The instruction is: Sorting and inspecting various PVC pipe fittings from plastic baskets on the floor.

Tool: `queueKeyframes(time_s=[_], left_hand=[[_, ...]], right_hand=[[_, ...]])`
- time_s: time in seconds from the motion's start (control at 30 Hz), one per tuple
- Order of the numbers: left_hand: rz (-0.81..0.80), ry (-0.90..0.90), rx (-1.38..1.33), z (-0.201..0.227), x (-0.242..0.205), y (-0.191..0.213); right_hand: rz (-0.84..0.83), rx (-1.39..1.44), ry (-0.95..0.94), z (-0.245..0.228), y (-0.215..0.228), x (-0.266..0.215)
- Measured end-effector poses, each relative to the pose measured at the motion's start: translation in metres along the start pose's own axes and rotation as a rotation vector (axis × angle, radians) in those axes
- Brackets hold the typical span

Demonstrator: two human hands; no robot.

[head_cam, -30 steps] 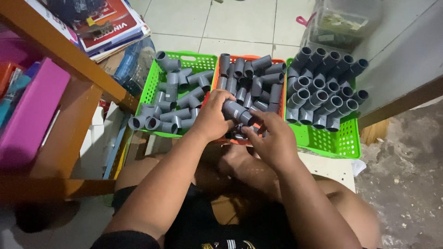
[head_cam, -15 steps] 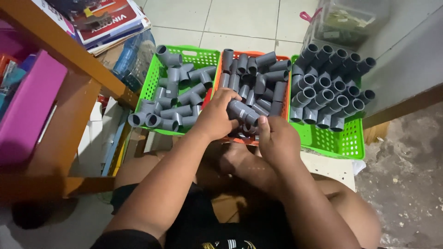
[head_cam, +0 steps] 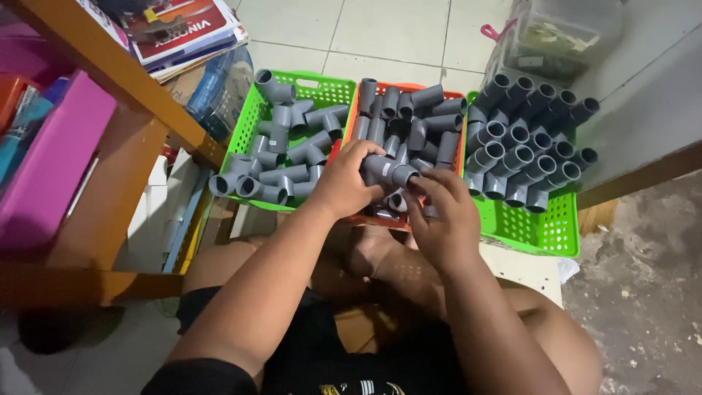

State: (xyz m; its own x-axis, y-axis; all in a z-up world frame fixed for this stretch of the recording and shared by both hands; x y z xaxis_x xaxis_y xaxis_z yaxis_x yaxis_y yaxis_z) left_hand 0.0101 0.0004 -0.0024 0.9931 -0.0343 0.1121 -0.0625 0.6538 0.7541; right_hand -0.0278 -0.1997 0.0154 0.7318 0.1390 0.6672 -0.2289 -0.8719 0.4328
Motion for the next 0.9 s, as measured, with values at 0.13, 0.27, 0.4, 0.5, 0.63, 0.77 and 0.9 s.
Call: queueKeyframes(time_s=[0.13,0.27,0.4,0.5,0.63,0.77,0.9], left_hand=[[-0.047,-0.026,0.024,0.005,-0.001,0.003],[-0.051,-0.054,0.017,0.003,-0.001,-0.001],[-0.009,-0.08,-0.002,-0.006,0.003,-0.004],[-0.022,-0.068,0.016,-0.003,0.003,-0.004],[-0.054,-0.075,0.029,0.0,0.003,-0.003],[-0.009,-0.107,0.003,-0.005,0.005,-0.006],[-0.025,-0.139,-0.025,0.005,-0.001,0.002]], right_hand=[[0.035,-0.071,0.079,0.012,-0.005,-0.009],[0.1,-0.131,0.012,0.016,-0.008,-0.013],[0.038,0.025,0.086,-0.013,0.004,0.009],[-0.045,-0.05,0.138,0.001,0.003,0.005],[-0.101,-0.11,-0.402,0.018,0.002,-0.006],[-0.007,0.057,-0.188,0.002,0.013,0.003],[-0.078,0.389,-0.136,-0.045,0.055,0.011]])
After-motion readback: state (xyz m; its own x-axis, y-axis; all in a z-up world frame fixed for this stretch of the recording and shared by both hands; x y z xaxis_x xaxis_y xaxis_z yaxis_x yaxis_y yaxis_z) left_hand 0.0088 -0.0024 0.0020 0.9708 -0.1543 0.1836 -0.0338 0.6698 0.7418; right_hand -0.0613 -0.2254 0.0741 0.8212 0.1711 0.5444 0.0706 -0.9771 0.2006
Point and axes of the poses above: each hand's wrist, its own x-axis towards the middle knuckle, its own y-axis out of the back of the hand, z = x × y, the point moved 1 cm from there along x, towards the middle knuckle, and after that the axes turned 13 degrees about x, right-handed, at the moved point
